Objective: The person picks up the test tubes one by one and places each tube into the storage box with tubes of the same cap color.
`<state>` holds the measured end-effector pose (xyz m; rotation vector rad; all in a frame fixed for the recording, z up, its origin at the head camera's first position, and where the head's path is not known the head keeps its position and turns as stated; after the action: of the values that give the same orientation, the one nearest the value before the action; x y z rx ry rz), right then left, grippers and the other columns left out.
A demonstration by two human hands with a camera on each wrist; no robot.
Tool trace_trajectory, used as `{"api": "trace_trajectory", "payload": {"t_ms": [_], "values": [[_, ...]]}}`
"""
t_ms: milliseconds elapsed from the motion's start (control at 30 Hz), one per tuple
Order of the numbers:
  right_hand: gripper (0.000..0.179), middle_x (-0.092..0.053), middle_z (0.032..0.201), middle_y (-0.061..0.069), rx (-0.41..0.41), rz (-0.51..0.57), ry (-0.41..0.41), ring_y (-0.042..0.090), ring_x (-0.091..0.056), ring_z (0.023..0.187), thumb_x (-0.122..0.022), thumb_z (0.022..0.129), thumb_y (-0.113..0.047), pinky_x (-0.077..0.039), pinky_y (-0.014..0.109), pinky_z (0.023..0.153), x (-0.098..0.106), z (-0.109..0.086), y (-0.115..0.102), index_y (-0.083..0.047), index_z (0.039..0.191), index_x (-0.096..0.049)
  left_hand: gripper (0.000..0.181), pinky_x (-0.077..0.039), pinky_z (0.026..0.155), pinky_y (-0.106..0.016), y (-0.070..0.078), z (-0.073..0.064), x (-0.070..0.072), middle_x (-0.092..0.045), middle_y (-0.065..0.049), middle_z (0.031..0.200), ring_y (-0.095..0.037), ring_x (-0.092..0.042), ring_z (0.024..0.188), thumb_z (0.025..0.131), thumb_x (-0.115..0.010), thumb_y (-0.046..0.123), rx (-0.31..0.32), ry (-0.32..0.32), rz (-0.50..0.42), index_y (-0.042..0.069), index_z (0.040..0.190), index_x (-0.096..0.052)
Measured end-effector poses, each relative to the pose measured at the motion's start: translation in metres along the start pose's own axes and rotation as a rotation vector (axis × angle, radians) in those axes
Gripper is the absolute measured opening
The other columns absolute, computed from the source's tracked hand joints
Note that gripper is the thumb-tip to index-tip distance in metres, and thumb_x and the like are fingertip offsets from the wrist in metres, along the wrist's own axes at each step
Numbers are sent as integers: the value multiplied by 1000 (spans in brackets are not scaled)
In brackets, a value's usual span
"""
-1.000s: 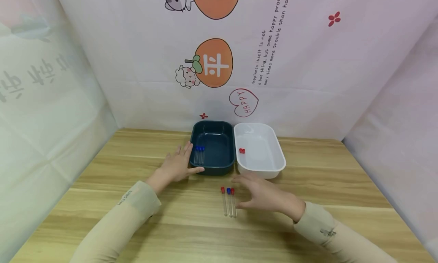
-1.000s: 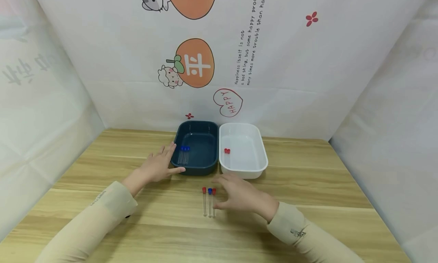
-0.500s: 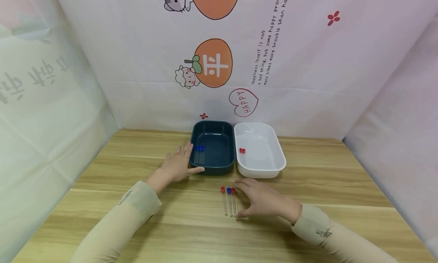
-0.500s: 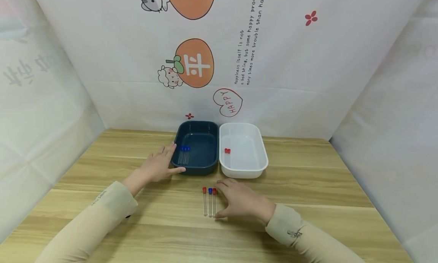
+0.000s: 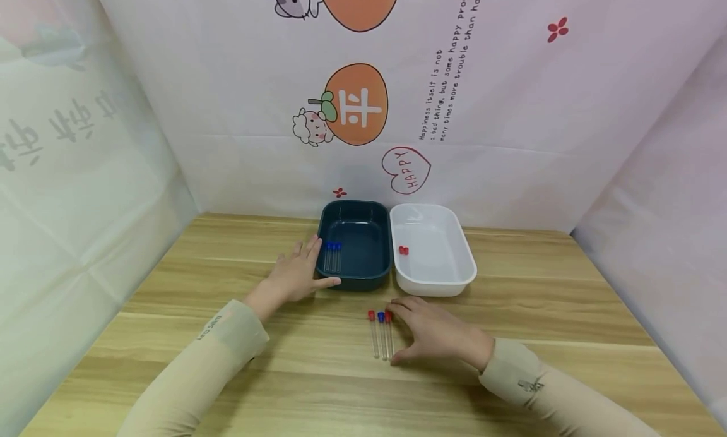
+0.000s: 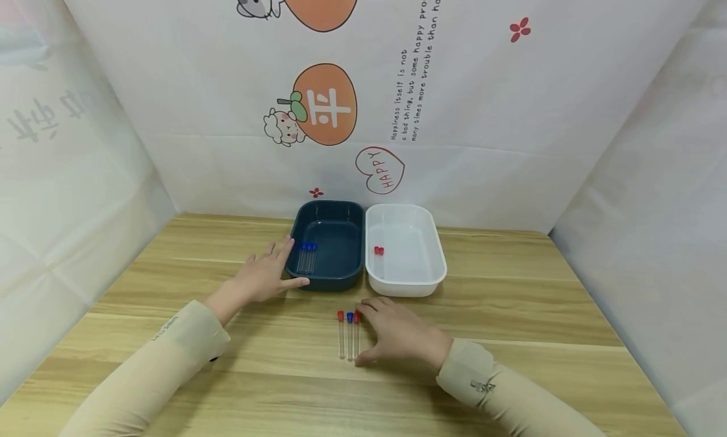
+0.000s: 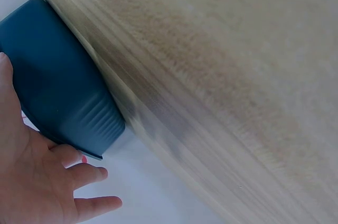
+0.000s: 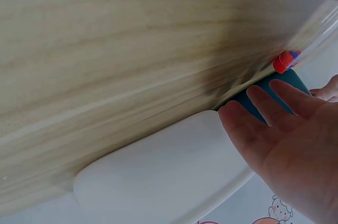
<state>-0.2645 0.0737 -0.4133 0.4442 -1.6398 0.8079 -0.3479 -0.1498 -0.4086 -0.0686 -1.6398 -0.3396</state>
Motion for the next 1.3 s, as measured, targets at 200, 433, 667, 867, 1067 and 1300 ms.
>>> {"api": "trace_trajectory", "payload": {"t_ms": [200, 433, 667, 867, 1067, 1300], "values": [[100, -49, 150, 17, -23, 20, -19, 35, -45, 139, -83, 77, -62, -39, 51, 113, -4, 1, 2, 1, 148, -51, 108, -21, 112, -73, 2, 0, 0, -9, -14, 171, -43, -16, 153, 93, -53, 74, 2, -3, 3, 3, 164, -13], [96, -49, 150, 17, -40, 25, -30, 35, -45, 139, -84, 77, -59, -38, 50, 114, -8, 1, 3, 1, 146, -53, 109, -20, 113, -73, 2, 1, -2, -8, -13, 171, -43, -15, 153, 93, -53, 74, -1, -8, -8, 4, 165, -11], [97, -49, 149, 19, -43, 44, -22, 36, -45, 139, -86, 77, -56, -38, 51, 113, -8, -1, 4, 4, 145, -53, 110, -21, 113, -73, 3, 2, -4, -9, -14, 171, -43, -15, 153, 92, -51, 76, -5, -7, -5, 4, 165, -12], [98, -49, 151, 18, -59, 45, -23, 35, -44, 140, -86, 76, -55, -37, 50, 114, -5, -2, 7, 3, 147, -51, 109, -20, 113, -72, 4, 2, -3, -9, -14, 171, -43, -15, 153, 93, -51, 76, -5, -5, -9, 4, 165, -12], [99, -48, 151, 19, -36, 46, -15, 36, -45, 139, -87, 76, -55, -39, 51, 113, 4, -2, 4, 3, 148, -50, 109, -20, 113, -73, 3, 0, -2, -9, -15, 171, -44, -16, 153, 93, -52, 75, -2, -11, -17, 3, 164, -12], [95, -59, 140, 12, 33, 32, 35, 29, -56, 127, -88, 76, -53, -46, 48, 107, 22, -5, -3, 2, 144, -52, 108, -19, 113, -73, 2, -1, -1, -9, -15, 171, -43, -15, 153, 94, -53, 74, 1, -6, -23, 3, 165, -11]]}}
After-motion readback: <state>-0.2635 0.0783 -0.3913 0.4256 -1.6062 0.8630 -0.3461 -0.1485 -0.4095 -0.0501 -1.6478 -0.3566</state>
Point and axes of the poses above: each hand's wrist, its own z-axis towards the middle knuckle, its own x-axis out of the back of the hand, y = z × x, the point moved 9 cm from there along z, towards the middle knuckle
